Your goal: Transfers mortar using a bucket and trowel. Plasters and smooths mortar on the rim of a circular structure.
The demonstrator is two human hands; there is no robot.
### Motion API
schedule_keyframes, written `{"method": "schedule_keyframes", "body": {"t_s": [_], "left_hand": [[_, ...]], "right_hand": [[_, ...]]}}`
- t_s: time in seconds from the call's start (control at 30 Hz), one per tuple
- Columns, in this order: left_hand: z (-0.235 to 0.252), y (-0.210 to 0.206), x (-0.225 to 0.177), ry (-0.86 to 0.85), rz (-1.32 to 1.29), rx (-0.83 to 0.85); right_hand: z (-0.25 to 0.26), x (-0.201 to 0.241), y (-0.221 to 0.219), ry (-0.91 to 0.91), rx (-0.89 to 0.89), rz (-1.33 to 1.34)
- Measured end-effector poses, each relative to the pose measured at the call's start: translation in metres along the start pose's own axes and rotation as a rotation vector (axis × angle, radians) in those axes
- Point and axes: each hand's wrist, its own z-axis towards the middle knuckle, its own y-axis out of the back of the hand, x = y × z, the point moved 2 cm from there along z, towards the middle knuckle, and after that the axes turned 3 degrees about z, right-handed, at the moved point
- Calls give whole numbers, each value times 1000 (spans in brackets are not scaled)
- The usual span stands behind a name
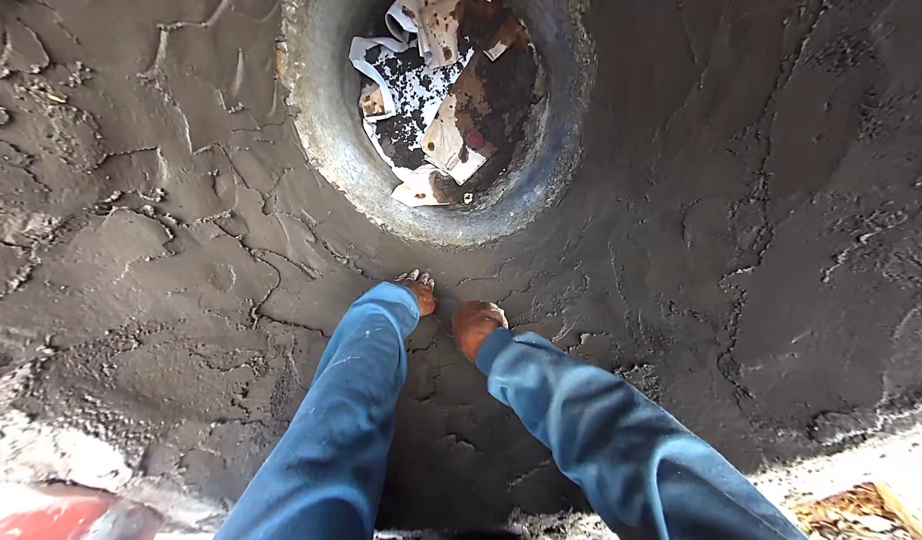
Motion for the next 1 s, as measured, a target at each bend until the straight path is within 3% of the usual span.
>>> {"method": "schedule_keyframes", "body": {"t_s": [0.13, 0.27, 0.43, 0.67, 1.0], "left_hand": [[-1, -7, 0, 0, 2, -10], [1, -10, 4, -15, 7, -39], [-4, -8, 0, -6, 19, -36], [-27, -5, -15, 29, -12, 23], [-100, -1, -61, 95, -66, 177]], "right_hand": [[-20, -4, -6, 62, 45, -77], [-28, -47, 17, 184, 52, -168], [35, -88, 54, 156, -16, -76], [137, -45, 58, 162, -99, 48], [97, -2, 15, 264, -67, 114]]}}
